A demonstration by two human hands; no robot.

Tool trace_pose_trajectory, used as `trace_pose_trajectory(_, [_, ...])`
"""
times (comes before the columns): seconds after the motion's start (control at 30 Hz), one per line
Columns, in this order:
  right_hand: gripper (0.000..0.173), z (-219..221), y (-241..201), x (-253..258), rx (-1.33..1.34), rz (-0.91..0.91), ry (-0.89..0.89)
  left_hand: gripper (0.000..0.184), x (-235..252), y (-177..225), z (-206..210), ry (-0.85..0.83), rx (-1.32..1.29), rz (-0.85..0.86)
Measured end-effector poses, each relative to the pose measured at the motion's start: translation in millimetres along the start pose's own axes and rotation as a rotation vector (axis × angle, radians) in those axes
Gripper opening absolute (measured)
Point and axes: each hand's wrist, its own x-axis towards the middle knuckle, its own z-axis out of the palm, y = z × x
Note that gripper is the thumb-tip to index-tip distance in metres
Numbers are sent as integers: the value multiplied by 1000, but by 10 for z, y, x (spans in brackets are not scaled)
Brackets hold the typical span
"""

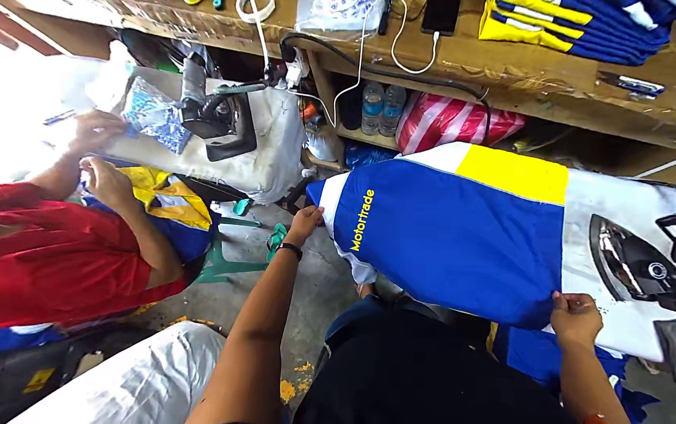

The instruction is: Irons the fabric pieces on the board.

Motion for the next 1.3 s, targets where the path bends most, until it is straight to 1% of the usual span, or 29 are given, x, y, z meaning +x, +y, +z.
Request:
trace_pose_trajectory(0.1, [26,-174,248,-115,54,44,-84,45,-199,-226,-44,-7,66,132])
trace_pose_trajectory(0.13, [25,-193,351,-162,62,66,-104,45,-283,-241,-45,-19,93,141])
trace_pose_trajectory(0.2, [23,-184,508,-214,66,108,-133,44,-482,-95,-19,-53,156,71])
trace_pose_trajectory(0.27, [23,-160,558,-174,6,123,-158,45,-445,-145,36,-58,224,7])
trace_pose_trajectory(0.3, [25,-173,524,-129,-53,116,-182,45,-351,-248,62,-44,269,-16])
trace_pose_trajectory(0.33, [28,-215,437,-64,-126,83,-207,44,-321,-257,78,-12,324,-55])
trace_pose_trajectory(0.37, [33,-286,330,31,-194,14,-218,43,-341,-174,96,54,386,-96])
trace_pose_trajectory(0.4, [39,-389,228,161,-254,-85,-200,44,-392,-23,130,147,440,-116])
trace_pose_trajectory(0.43, [44,-510,121,321,-296,-184,-146,47,-446,145,196,260,475,-93])
trace_pose_trajectory(0.5, [51,-745,-78,709,-358,-333,63,52,-451,389,413,467,535,88])
trace_pose_trajectory(0.53, [55,-848,-163,931,-395,-371,175,57,-388,447,560,526,561,204])
trace_pose_trajectory(0.57, [62,-932,-218,1166,-436,-382,261,63,-299,483,725,550,584,301])
trace_pose_trajectory(0.6, [69,-998,-255,1394,-466,-370,295,70,-216,511,903,541,614,362])
trace_pose_trajectory(0.63, [75,-1046,-277,1588,-482,-337,271,76,-147,526,1085,514,642,387])
trace_pose_trajectory(0.67, [78,-1091,-307,1732,-487,-285,189,81,-102,519,1268,479,664,383])
trace_pose_trajectory(0.7, [76,-1141,-361,1836,-472,-225,65,83,-76,501,1442,460,678,373])
trace_pose_trajectory(0.77, [68,-1226,-374,2049,-381,-135,-174,83,-94,497,1709,467,703,373])
trace_pose_trajectory(0.83, [57,-1301,-285,2204,-206,-62,-353,81,-189,496,1878,459,729,402])
trace_pose_trajectory(0.9, [50,-1322,-201,2259,-93,-17,-396,81,-299,438,2014,398,751,448])
trace_pose_trajectory(0.97, [46,-1272,-225,2236,-87,-27,-378,83,-389,342,2106,292,766,524])
trace_pose_trajectory(1.03, [45,-1198,-376,2093,-148,-77,-381,80,-514,265,2121,110,760,627])
trace_pose_trajectory(1.1, [48,-1100,-689,1864,-241,-158,-412,71,-634,251,2010,-90,703,715])
trace_pose_trajectory(1.13, [48,-1040,-877,1738,-279,-207,-435,66,-669,254,1895,-132,675,747])
trace_pose_trajectory(1.17, [47,-973,-1087,1601,-303,-257,-464,61,-674,258,1745,-105,642,761])
trace_pose_trajectory(1.23, [45,-803,-1556,1290,-296,-344,-542,51,-567,263,1342,84,549,710])
trace_pose_trajectory(1.3, [44,-566,-2043,948,-266,-413,-624,48,-347,281,830,282,465,548])
